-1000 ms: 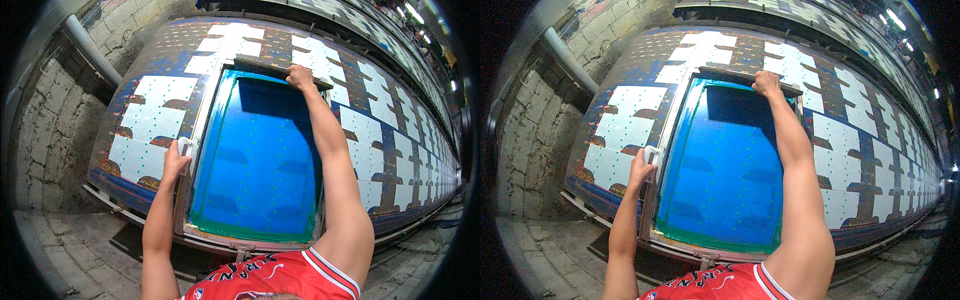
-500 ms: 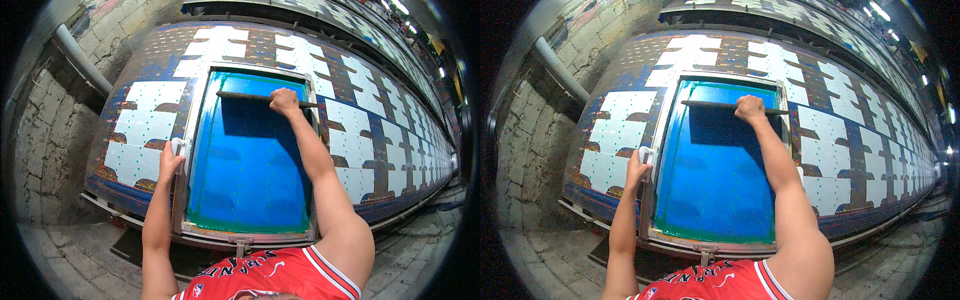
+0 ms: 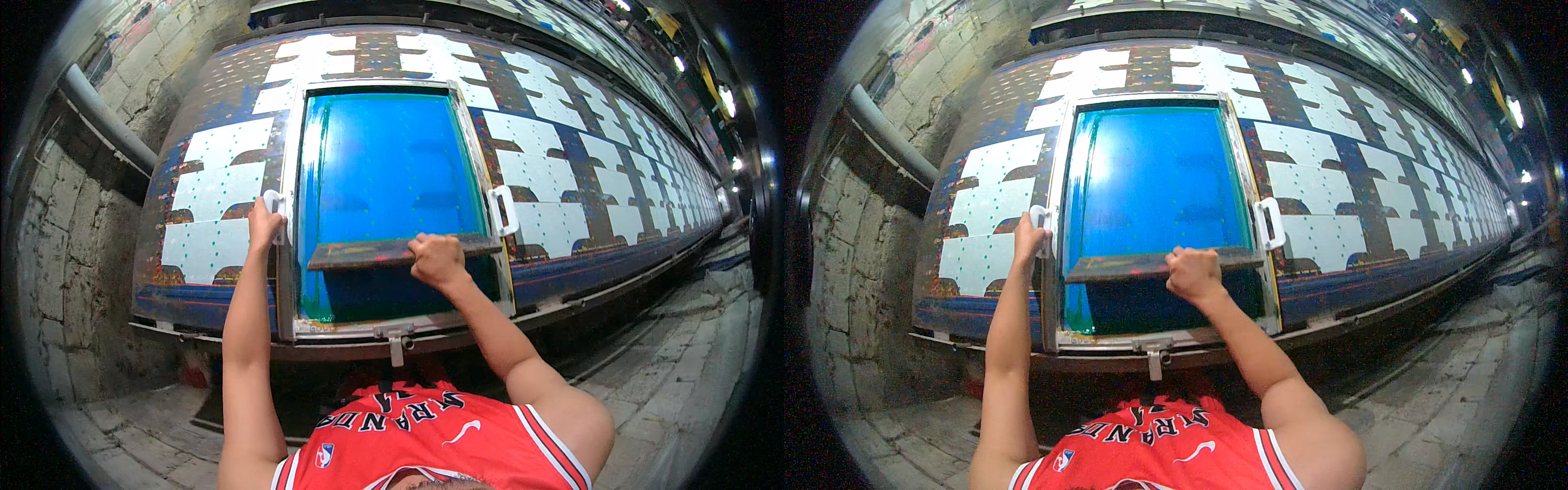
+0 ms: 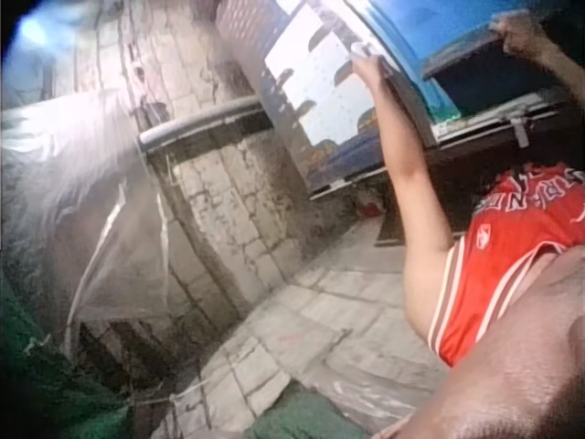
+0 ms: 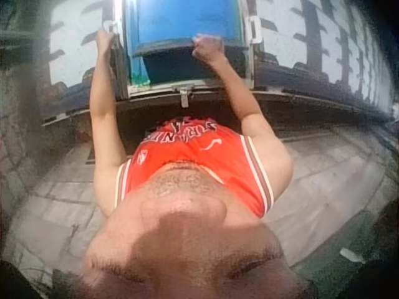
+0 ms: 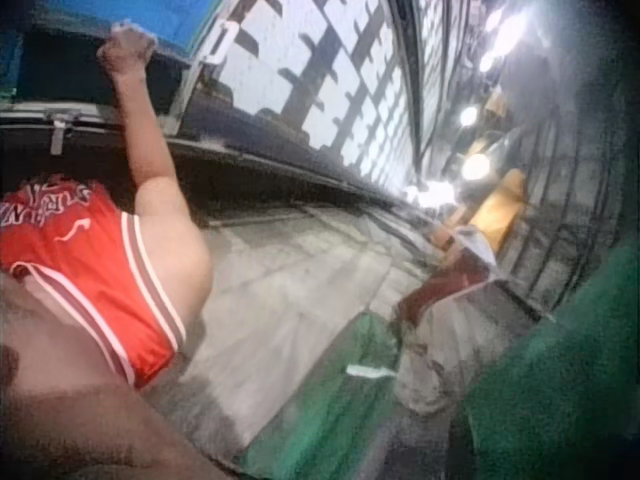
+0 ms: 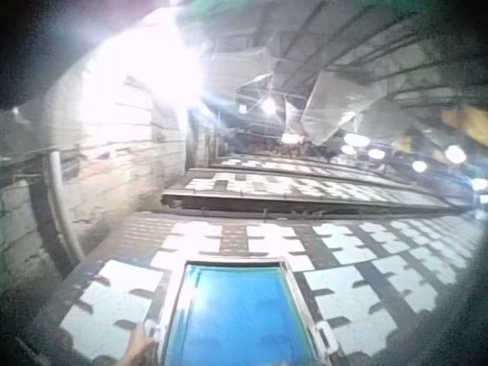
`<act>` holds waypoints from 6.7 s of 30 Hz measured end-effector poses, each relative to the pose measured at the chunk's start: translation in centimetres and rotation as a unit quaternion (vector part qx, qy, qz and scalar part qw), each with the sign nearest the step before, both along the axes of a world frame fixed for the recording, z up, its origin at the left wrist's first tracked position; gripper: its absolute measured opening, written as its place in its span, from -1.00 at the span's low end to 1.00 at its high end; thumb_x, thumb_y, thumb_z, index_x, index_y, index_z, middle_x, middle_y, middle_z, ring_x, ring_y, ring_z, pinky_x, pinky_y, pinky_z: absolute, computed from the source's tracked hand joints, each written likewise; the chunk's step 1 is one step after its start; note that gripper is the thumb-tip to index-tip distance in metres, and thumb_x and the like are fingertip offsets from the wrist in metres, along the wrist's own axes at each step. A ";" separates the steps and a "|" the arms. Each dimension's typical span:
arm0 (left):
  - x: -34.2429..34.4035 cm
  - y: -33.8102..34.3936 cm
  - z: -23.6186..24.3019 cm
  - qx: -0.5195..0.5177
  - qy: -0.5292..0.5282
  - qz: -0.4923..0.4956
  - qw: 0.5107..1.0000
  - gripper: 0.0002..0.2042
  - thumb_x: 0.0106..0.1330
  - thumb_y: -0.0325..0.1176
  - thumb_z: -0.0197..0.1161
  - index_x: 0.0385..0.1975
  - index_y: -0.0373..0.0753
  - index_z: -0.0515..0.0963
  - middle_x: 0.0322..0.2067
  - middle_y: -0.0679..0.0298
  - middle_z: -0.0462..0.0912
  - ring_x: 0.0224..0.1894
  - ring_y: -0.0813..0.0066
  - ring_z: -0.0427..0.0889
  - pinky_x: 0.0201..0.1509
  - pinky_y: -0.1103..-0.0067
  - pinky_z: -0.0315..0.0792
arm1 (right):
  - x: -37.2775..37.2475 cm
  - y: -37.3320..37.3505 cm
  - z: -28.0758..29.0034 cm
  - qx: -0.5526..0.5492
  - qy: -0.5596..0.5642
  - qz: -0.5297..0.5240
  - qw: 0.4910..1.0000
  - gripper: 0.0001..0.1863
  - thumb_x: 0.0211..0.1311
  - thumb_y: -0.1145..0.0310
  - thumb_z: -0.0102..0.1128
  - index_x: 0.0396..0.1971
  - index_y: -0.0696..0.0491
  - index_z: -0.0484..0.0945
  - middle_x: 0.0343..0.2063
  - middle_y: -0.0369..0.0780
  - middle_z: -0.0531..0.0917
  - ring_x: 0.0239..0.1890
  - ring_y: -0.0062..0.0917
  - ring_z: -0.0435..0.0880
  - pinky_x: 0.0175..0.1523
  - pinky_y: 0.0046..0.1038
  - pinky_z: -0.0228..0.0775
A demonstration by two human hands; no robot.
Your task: The person repeatedly applies blue ink to a screen-printing frame using a squeegee, spreading it across the mesh in a consistent back-and-forth motion. The person holds the frame steady with both hands while working the ink across the surface.
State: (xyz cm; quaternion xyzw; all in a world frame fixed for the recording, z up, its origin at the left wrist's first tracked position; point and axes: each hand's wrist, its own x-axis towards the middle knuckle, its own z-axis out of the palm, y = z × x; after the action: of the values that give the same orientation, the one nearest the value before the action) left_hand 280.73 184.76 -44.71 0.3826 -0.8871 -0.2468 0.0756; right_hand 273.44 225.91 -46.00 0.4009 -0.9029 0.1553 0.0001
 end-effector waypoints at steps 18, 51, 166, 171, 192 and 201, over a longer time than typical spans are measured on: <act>-0.2 0.0 -0.2 -0.004 0.001 0.003 1.000 -0.49 -0.06 -0.45 0.45 -0.06 -0.45 0.45 -0.17 -0.23 0.69 -0.10 -0.15 0.73 -0.03 0.19 0.57 | 13.3 5.6 1.9 -0.052 -0.006 0.029 0.998 -0.72 -0.24 0.34 0.35 -0.42 0.05 0.56 -0.38 -0.22 0.66 -0.24 -0.34 0.73 -0.17 -0.30 0.59; 0.0 -0.1 -1.0 -0.032 0.022 -0.006 0.999 -0.50 -0.07 -0.45 0.41 -0.10 -0.44 0.41 -0.21 -0.27 0.67 -0.11 -0.22 0.70 -0.04 0.16 0.58 | 6.2 1.5 5.1 -0.020 -0.079 0.010 0.997 -0.87 -0.12 0.37 0.25 -0.47 -0.02 0.62 -0.42 -0.18 0.70 -0.37 -0.19 0.74 -0.26 -0.11 0.57; -0.7 0.0 0.5 0.065 0.026 0.046 0.996 -0.71 -0.04 -0.55 0.45 -0.26 -0.41 0.62 -0.41 0.05 0.73 -0.44 0.23 0.71 -0.38 0.35 0.51 | -12.5 17.7 -10.3 -0.307 -0.321 -0.265 0.856 -0.60 0.21 0.60 0.03 0.05 0.10 0.62 -0.27 -0.05 0.79 -0.18 -0.19 0.79 -0.05 -0.23 0.56; -1.5 -0.7 3.0 0.072 0.027 0.035 0.996 -0.75 -0.05 -0.60 0.43 -0.33 -0.40 0.58 -0.52 0.13 0.65 -0.59 0.41 0.59 -0.56 0.42 0.37 | -13.3 18.4 -7.1 -0.321 -0.245 -0.257 0.878 -0.64 0.21 0.55 0.12 0.02 0.11 0.63 -0.30 -0.01 0.77 -0.19 -0.13 0.78 -0.08 -0.18 0.54; -17.5 30.4 2.5 0.162 0.109 -0.073 0.978 -0.82 0.22 -0.41 0.33 -0.27 -0.31 0.52 -0.53 0.36 0.47 -0.57 0.60 0.44 -0.55 0.56 0.29 | -27.5 49.3 -6.0 -0.414 -0.251 -0.305 0.820 -0.56 0.27 0.70 0.04 0.16 0.28 0.53 -0.25 -0.15 0.76 -0.22 -0.53 0.76 -0.14 -0.49 0.56; -19.0 40.8 1.5 0.203 0.163 -0.066 0.963 -0.76 0.29 -0.34 0.29 -0.17 -0.37 0.52 -0.44 0.30 0.50 -0.55 0.59 0.43 -0.52 0.55 0.32 | -30.9 59.1 -7.2 -0.383 -0.277 -0.324 0.820 -0.49 0.34 0.66 -0.01 0.30 0.33 0.39 -0.22 -0.07 0.77 -0.26 -0.49 0.76 -0.17 -0.47 0.58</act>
State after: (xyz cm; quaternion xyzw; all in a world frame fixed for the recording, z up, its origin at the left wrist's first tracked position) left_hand 261.74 225.57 -43.21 0.2850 -0.8173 -0.4854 0.1234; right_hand 242.56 285.02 -53.25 -0.0064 -0.8104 0.5841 -0.0459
